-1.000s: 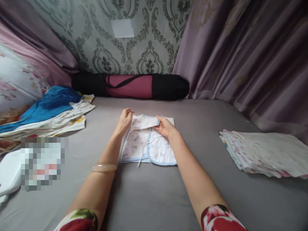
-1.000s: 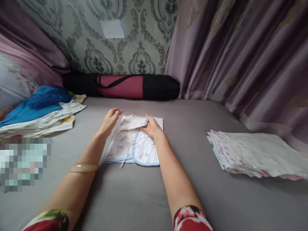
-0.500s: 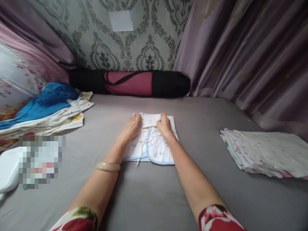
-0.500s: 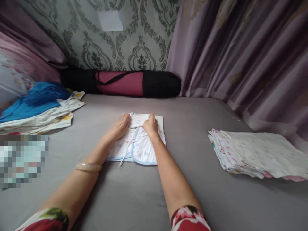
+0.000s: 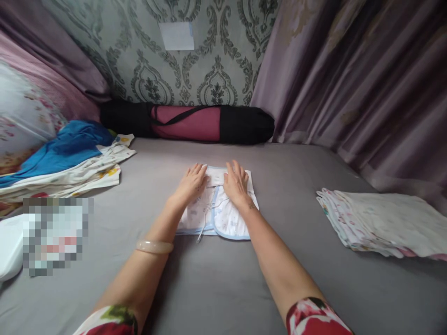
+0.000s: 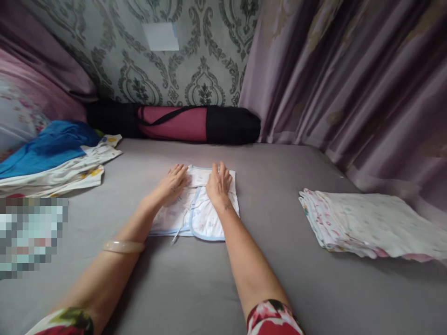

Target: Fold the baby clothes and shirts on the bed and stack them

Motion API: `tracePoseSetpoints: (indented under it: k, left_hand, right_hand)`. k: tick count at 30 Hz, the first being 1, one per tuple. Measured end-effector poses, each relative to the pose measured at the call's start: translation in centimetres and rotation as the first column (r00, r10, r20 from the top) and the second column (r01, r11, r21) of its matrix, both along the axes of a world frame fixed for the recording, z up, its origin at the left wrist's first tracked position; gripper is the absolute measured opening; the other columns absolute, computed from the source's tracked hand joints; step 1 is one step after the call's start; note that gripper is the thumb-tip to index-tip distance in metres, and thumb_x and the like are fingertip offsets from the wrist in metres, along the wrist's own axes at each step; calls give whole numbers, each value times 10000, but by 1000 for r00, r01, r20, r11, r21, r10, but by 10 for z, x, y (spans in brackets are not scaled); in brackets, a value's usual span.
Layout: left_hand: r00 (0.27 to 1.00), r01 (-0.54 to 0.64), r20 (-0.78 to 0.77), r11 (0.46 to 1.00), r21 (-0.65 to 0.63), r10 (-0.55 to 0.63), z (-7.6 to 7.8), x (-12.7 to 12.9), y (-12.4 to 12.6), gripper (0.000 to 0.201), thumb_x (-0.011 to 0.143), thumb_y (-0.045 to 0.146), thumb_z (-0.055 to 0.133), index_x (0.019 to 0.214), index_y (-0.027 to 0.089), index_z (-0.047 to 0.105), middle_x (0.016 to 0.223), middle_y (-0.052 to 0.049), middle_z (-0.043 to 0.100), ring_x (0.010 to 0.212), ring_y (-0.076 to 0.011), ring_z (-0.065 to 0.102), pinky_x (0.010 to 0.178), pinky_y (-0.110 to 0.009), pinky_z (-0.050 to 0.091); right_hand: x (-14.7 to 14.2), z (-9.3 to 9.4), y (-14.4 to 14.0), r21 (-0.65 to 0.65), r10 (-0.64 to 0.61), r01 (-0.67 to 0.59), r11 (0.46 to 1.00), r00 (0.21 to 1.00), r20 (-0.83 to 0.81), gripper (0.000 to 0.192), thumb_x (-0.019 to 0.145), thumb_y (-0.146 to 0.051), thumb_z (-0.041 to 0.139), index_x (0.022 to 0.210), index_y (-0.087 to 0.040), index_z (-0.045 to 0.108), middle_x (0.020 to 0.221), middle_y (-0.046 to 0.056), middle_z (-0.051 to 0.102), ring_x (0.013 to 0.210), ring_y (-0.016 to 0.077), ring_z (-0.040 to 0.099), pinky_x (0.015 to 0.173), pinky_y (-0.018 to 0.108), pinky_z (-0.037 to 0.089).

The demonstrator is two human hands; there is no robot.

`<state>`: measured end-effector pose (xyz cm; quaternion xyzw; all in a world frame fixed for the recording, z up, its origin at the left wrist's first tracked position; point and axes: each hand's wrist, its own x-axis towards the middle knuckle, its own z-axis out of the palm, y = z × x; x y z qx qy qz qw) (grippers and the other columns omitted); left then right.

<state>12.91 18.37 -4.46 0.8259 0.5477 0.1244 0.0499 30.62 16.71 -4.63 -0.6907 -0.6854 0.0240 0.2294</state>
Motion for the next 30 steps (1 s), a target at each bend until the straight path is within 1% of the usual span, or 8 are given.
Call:
tracePoseSetpoints:
  k: [3,5,9,14,17,20,25,30]
  left_hand:
    - [995,67,-71,997,-30,-69,7,16,-8,495,1005,292,285,1465,137,378,1560,-151,346,1468,-263,263,1174,-460,259]
    - [992,52,-110,995,-89,-62,1,23,-10,507,1012,288,268,1491,136,337,1569,-154,325,1475,-272,241,1173,-474,253]
    - [992,-11,-125,986,-168,-10,-12,24,-7,531,1021,321,262,1507,111,302,1585,-163,283,1485,-274,207,1196,-467,194]
    - [998,19,-50,991,-131,-26,-15,18,-3,522,1012,320,255,1471,96,362,1566,-169,324,1474,-294,238,1187,-488,216]
    - [999,-49,9,999,-20,49,-16,14,-2,531,1010,338,241,1455,84,383,1553,-186,341,1469,-297,251,1188,-500,210]
    - [990,-141,28,989,38,140,-20,9,1,586,1006,405,248,1468,63,360,1547,-213,338,1468,-323,245,1186,-522,202]
    - [992,-125,-4,989,-82,125,-22,4,2,668,986,499,263,1473,51,355,1564,-215,299,1476,-350,203,1173,-516,238]
    - [992,-126,-3,985,-116,126,-11,7,-2,662,984,460,294,1477,21,337,1565,-232,281,1478,-360,188,1174,-540,213]
  right_hand:
    - [-6,-6,-2,-34,162,-160,987,985,64,486,1007,-293,285,1477,-246,401,1597,68,286,1479,273,151,1171,522,104]
    - [-9,-8,-4,-113,213,-205,972,975,60,501,1011,-319,263,1491,-243,388,1593,50,304,1486,273,133,1175,545,68]
    - [-11,-5,-8,-207,207,-198,958,978,24,524,1011,-349,249,1498,-205,381,1586,56,322,1478,284,168,1171,579,85]
    - [-9,11,-10,-258,208,-207,944,978,-20,519,1021,-362,220,1493,-231,391,1594,50,305,1487,251,162,1185,540,88]
    - [0,19,-11,-243,129,-128,962,992,-15,521,1026,-369,210,1498,-229,381,1600,82,283,1491,246,160,1182,530,88]
    - [12,16,-9,-205,3,3,979,1000,27,551,1021,-382,256,1513,-152,346,1602,151,248,1495,282,131,1176,533,82]
    - [18,-1,-6,-227,-67,86,970,994,89,643,1011,-457,273,1510,-55,325,1590,201,251,1484,320,155,1176,497,118]
    - [17,1,-7,-244,-62,84,966,993,99,634,1018,-441,242,1515,-54,316,1590,201,250,1482,323,163,1175,494,135]
